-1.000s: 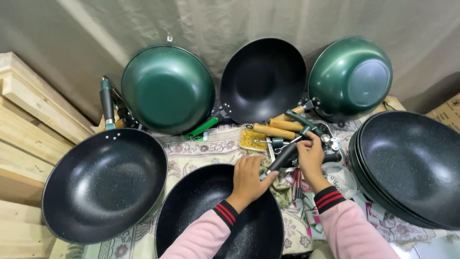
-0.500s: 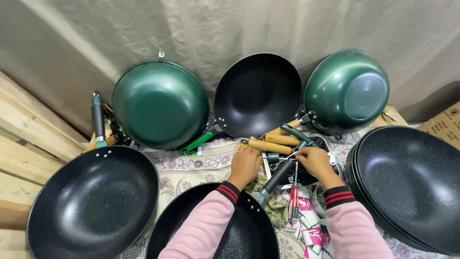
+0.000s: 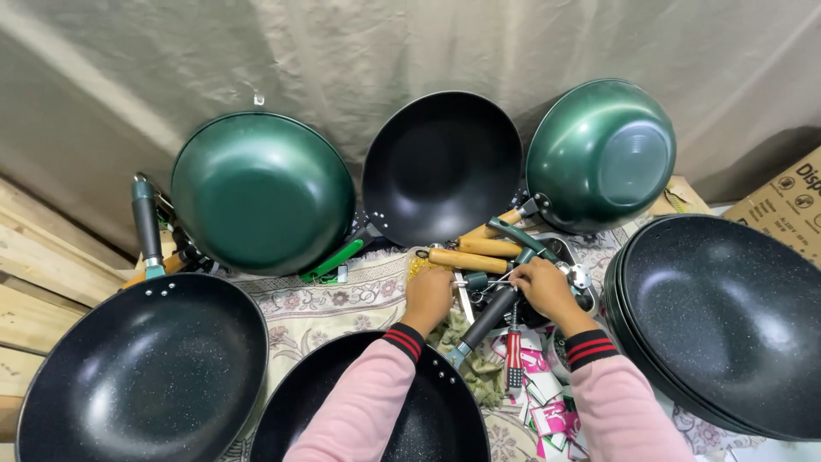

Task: Assembling a handle onto a wok using a screwdriver.

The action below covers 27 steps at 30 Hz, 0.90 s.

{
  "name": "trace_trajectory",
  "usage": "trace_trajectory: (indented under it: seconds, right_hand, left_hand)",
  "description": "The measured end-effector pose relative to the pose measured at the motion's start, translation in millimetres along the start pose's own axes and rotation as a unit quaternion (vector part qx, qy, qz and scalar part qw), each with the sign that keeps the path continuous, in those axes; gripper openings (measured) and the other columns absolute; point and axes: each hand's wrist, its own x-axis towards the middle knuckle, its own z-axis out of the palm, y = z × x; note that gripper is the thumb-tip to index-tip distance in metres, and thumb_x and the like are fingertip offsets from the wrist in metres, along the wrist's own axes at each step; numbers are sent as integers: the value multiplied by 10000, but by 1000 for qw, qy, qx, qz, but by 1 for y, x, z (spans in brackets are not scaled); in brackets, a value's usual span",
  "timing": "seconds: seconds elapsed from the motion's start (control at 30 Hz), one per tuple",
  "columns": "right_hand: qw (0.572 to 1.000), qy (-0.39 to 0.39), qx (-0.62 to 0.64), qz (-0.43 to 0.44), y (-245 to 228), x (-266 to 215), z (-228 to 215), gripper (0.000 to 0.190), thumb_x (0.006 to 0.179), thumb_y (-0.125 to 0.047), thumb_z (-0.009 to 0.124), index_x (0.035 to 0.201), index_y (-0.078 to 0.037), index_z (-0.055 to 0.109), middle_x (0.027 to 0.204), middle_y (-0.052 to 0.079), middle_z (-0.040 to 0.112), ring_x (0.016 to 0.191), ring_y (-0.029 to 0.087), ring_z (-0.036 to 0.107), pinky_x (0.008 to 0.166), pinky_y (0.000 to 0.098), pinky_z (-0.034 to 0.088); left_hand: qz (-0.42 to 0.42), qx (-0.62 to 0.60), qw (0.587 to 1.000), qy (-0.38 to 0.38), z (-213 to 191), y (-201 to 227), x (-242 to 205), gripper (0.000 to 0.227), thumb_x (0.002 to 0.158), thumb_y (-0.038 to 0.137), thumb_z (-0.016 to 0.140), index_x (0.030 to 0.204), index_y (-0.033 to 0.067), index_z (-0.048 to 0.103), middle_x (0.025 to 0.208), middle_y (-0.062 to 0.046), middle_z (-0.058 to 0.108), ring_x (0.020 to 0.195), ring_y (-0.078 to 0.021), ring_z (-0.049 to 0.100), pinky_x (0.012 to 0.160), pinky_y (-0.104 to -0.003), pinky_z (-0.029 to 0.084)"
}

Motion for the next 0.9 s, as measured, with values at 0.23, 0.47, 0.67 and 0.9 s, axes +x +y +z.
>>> trace_trajectory:
  seconds: [0.23, 0.47, 0.67, 0.9]
  right_hand:
    - [986, 160, 21, -30, 6, 3, -6, 148, 919, -376, 704, 914, -230, 730, 953, 20, 553, 1012, 286, 596, 859, 442, 556]
    - [965, 232, 107, -62, -47, -26, -59, 145, 989, -353, 662, 917, -235, 708, 965, 5, 540, 1011, 287, 589, 880, 441, 517]
    - [944, 168, 284, 20, -99, -56, -27, 131, 974, -291, 705, 924, -181, 757, 900, 110, 649, 1005, 353, 660, 892, 471, 528]
    - [827, 10, 555, 92, -169, -102, 3, 251, 983, -196, 655, 745, -118, 629, 696, -11, 552, 663, 113, 433, 643, 277, 350]
  left_hand:
    - [-47, -131, 990, 34, -53, 24, -7, 111, 902, 301, 737, 929, 199, 771, 827, -43, 682, 884, -288, 707, 789, -398, 593]
    - [-222, -634, 740, 28, -109, 30, -54, 618, 728, 62, 912, 1293, 28, 663, 1083, -159, 704, 887, -167, 707, 752, -265, 642]
    - [-326, -682, 654, 14, -146, 19, -115, 370, 930, 183, 744, 1234, 8, 626, 998, -97, 746, 837, -86, 672, 762, -174, 610]
    - [-304, -576, 746, -140, -224, 47, -173, 605, 922, 413, 612, 1474, 165, 593, 1210, -17, 765, 956, -90, 634, 794, -232, 532]
